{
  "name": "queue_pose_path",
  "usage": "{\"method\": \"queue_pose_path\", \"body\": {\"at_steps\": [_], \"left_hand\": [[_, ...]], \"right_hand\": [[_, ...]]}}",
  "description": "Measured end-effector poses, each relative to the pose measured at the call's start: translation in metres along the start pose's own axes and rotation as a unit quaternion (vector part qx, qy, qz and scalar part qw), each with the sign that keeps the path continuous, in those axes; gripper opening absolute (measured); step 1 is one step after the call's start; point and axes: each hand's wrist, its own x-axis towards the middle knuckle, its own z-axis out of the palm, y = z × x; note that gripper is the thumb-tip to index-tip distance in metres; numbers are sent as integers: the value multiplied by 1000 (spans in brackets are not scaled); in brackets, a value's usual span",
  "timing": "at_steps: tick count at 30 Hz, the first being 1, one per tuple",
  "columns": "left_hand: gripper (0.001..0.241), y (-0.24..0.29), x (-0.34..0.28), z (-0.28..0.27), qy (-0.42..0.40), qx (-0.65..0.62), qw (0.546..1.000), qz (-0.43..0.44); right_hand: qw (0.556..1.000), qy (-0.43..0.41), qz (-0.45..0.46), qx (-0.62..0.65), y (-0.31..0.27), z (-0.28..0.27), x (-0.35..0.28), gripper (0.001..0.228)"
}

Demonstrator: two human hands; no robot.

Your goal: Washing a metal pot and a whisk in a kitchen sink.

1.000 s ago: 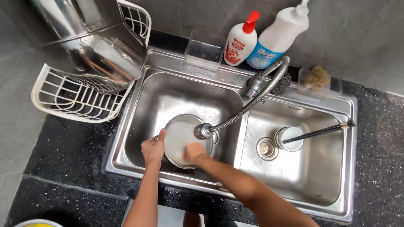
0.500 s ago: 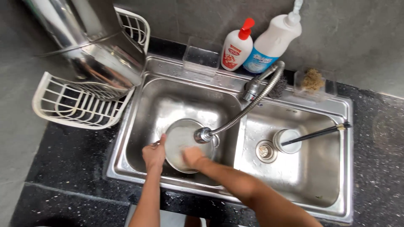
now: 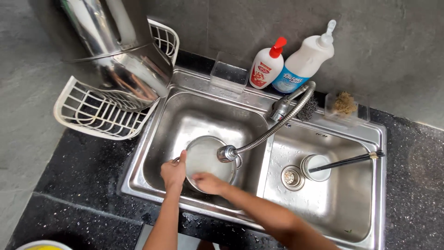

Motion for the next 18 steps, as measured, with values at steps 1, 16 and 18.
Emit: {"method": "queue_pose_path", "body": {"at_steps": [1,16,18], "left_hand": [[54,-5,3,1,5,-1,1000,0],[82,-20,28,6,-74,-107,986,-101],[84,-8,19,-2,-74,-115,984,-114]], "right_hand": [[1000,-2,-4,-2,-51,-54,-35,38],[884,359,-277,-110,-87,-72,13,33],[894,295,-333,-42,-104,-64,-21,40]]}}
